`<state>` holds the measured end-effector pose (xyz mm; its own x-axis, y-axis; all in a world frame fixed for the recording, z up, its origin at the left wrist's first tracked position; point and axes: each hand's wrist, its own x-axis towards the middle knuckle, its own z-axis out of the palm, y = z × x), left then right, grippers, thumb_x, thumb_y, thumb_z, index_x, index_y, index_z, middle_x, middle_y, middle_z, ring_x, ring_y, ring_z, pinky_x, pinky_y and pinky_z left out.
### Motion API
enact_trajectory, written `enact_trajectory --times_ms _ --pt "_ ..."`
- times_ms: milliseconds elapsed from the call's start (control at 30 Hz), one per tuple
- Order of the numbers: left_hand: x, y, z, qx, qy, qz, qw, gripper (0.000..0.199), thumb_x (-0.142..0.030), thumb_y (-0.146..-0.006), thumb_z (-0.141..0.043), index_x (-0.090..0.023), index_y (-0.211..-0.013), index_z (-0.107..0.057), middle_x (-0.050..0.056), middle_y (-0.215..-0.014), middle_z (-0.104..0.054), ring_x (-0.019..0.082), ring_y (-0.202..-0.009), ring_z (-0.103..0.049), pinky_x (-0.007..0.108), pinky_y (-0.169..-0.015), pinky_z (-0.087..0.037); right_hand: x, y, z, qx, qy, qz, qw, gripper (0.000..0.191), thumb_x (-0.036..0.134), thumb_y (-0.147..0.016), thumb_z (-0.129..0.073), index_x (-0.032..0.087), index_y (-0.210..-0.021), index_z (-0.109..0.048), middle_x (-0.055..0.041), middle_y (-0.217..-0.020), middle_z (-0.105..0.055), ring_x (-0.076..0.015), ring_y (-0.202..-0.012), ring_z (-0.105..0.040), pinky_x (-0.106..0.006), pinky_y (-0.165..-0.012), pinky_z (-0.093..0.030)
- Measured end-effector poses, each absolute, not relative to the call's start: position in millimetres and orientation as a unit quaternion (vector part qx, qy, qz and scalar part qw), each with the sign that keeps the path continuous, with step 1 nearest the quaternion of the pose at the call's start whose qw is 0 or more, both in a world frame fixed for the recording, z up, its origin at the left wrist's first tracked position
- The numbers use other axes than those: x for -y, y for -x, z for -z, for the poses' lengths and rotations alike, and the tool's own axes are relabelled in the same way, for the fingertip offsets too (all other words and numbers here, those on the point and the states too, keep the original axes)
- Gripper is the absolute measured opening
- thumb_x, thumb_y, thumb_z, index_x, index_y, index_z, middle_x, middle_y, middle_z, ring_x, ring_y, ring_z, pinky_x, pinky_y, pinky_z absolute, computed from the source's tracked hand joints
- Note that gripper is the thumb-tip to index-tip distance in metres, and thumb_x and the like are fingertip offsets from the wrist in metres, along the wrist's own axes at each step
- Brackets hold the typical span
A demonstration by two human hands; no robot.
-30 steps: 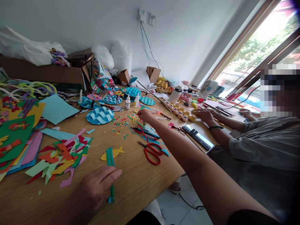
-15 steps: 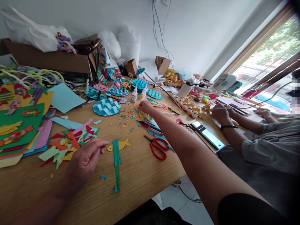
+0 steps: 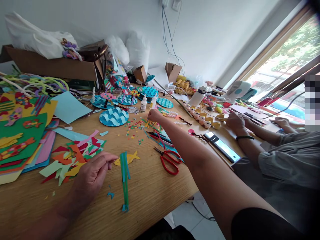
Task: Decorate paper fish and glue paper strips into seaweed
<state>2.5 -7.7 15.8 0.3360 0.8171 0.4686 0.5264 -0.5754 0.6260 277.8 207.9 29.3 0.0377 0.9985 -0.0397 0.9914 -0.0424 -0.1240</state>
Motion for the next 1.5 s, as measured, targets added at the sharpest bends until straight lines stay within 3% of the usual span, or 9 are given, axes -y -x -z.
enact_trajectory --times_ms 267,700,1100,1500 --pt "8.3 -2.8 -14.1 -0.431 -0.791 -0.390 0.190 0.025 -0.023 -0.086 -0.035 -0.018 -0.089 -0.059 0.002 -0.074 -0.060 0.011 -0.061 -0.055 0.021 -0.059 -0.046 -197.5 -282.7 -42.3 0.706 0.703 -0.044 0.080 0.021 0.013 -0.075 -0.051 0.014 -0.089 -0.065 -0.0066 -0.094 -0.066 -0.0136 -0.081 -0.056 -0.019 -0.065 -0.040" --pt "6.2 -1.1 -14.2 -0.409 -0.812 -0.380 0.170 0.021 -0.020 -0.083 -0.039 -0.022 -0.088 -0.059 -0.001 -0.074 -0.063 0.011 -0.062 -0.058 0.019 -0.057 -0.048 -196.6 -310.9 -48.4 0.699 0.700 -0.025 0.140 0.025 0.014 -0.075 -0.048 0.018 -0.092 -0.066 -0.0020 -0.094 -0.066 -0.0129 -0.087 -0.057 -0.019 -0.074 -0.041" --pt "8.4 2.0 -15.5 -0.419 -0.803 -0.384 0.181 0.021 -0.021 -0.083 -0.038 -0.020 -0.088 -0.058 0.000 -0.073 -0.059 0.011 -0.063 -0.057 0.020 -0.059 -0.048 -186.3 -346.3 -30.1 0.653 0.752 -0.017 0.088 0.028 0.013 -0.066 -0.052 0.020 -0.088 -0.068 -0.0043 -0.090 -0.067 -0.0197 -0.086 -0.059 -0.024 -0.068 -0.042" --pt "7.5 1.5 -13.2 -0.425 -0.797 -0.378 0.201 0.021 -0.023 -0.084 -0.037 -0.020 -0.090 -0.058 0.000 -0.071 -0.057 0.012 -0.065 -0.056 0.021 -0.061 -0.049 -176.7 -358.8 -27.0 0.649 0.757 0.001 0.079 0.026 0.014 -0.069 -0.052 0.021 -0.086 -0.069 -0.0045 -0.093 -0.068 -0.0186 -0.090 -0.058 -0.022 -0.071 -0.040"
